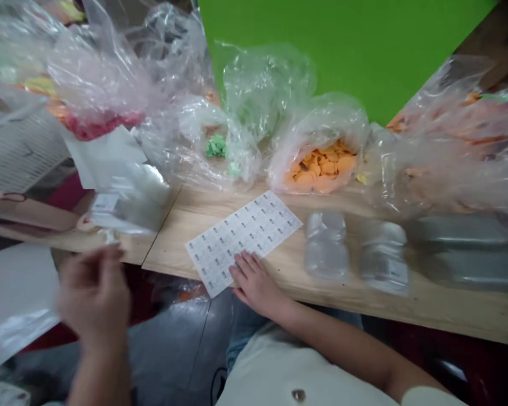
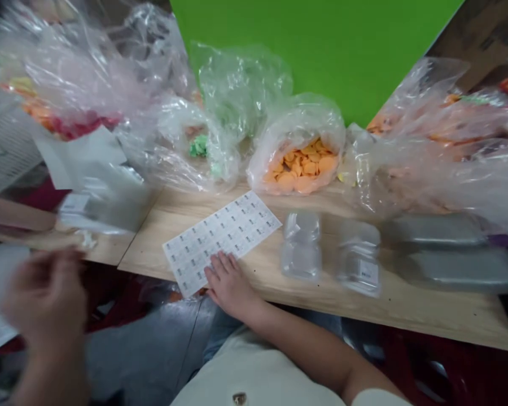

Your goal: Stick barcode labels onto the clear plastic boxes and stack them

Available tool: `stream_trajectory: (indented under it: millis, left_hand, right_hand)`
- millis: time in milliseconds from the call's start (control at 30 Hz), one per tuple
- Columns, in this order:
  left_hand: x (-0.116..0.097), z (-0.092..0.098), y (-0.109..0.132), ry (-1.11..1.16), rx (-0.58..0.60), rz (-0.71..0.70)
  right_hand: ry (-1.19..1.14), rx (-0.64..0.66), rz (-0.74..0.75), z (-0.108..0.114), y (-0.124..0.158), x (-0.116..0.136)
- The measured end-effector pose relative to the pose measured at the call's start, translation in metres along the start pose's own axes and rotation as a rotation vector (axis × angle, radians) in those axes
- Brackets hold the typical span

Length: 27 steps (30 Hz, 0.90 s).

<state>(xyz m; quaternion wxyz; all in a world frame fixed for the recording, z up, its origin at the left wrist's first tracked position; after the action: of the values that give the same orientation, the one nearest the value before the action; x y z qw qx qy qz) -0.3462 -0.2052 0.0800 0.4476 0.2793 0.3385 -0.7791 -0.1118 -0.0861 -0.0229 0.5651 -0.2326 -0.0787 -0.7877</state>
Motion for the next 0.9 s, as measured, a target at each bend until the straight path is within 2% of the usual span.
stream_trajectory:
  millis: [33,100,133,167,233,300,367,400,467,533,600,700,767,833,900]
  left_hand:
    - [0.016,-0.009,0.039,0.044,0.063,0.143]
    - [0.049,-0.046,0.113,0.260,0.292,0.564]
    - [0.058,-0.067,0.147,0.395,0.431,0.753]
    - [0.059,-0.085,0.171,0.527,0.532,0.870]
    - [0.055,-0.107,0.197,0.688,0.679,0.996]
    - [0.052,-0.115,0.200,0.734,0.691,1.025]
    - [0.051,-0.117,0.194,0.734,0.623,1.033]
    - [0.050,-0.119,0.191,0.738,0.591,1.034]
    - [0.046,-0.126,0.189,0.762,0.559,1.031]
    - [0.040,-0.134,0.191,0.808,0.551,1.033]
    - [0.035,-0.139,0.196,0.833,0.550,1.046]
    - [0.024,-0.139,0.203,0.815,0.598,1.027]
    - [0.015,-0.134,0.207,0.797,0.648,0.995]
    - [0.008,-0.130,0.209,0.796,0.665,0.971]
    - [0.004,-0.128,0.208,0.803,0.668,0.948]
  right_hand:
    - [-0.002,-0.002,0.009,0.000,0.002,0.000]
    - [-0.013,0.004,0.043,-0.001,0.005,0.001]
    - [-0.020,0.014,0.061,-0.002,0.006,0.002]
    - [-0.024,0.026,0.079,-0.001,0.007,0.003]
    - [-0.020,0.041,0.111,0.008,0.010,0.006]
    - [-0.003,0.011,0.137,0.030,0.019,0.008]
    - [0.021,-0.109,0.095,0.067,0.034,0.003]
    - [0.038,-0.213,0.023,0.089,0.044,-0.005]
    - [0.099,-0.435,-0.220,0.130,0.070,-0.031]
    - [0.184,-0.557,-0.482,0.152,0.095,-0.061]
    - [0.234,-0.515,-0.637,0.154,0.108,-0.085]
    - [0.210,-0.408,-0.672,0.141,0.107,-0.102]
    - [0.197,-0.410,-0.654,0.136,0.103,-0.097]
    - [0.200,-0.474,-0.603,0.137,0.097,-0.081]
    - [0.145,-0.507,-0.450,0.133,0.085,-0.057]
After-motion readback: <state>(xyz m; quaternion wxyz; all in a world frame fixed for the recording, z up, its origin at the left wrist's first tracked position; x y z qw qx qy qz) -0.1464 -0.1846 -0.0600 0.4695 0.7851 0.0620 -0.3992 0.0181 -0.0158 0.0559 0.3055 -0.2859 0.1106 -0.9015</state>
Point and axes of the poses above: each hand's wrist, its own y-axis away from the middle knuckle, its own z-axis out of the back of the hand, x = y × z, the point moved 7 cm from there along -y, towards the middle knuckle, and after that the axes turned 1 degree about x, right-handed, at the moved point
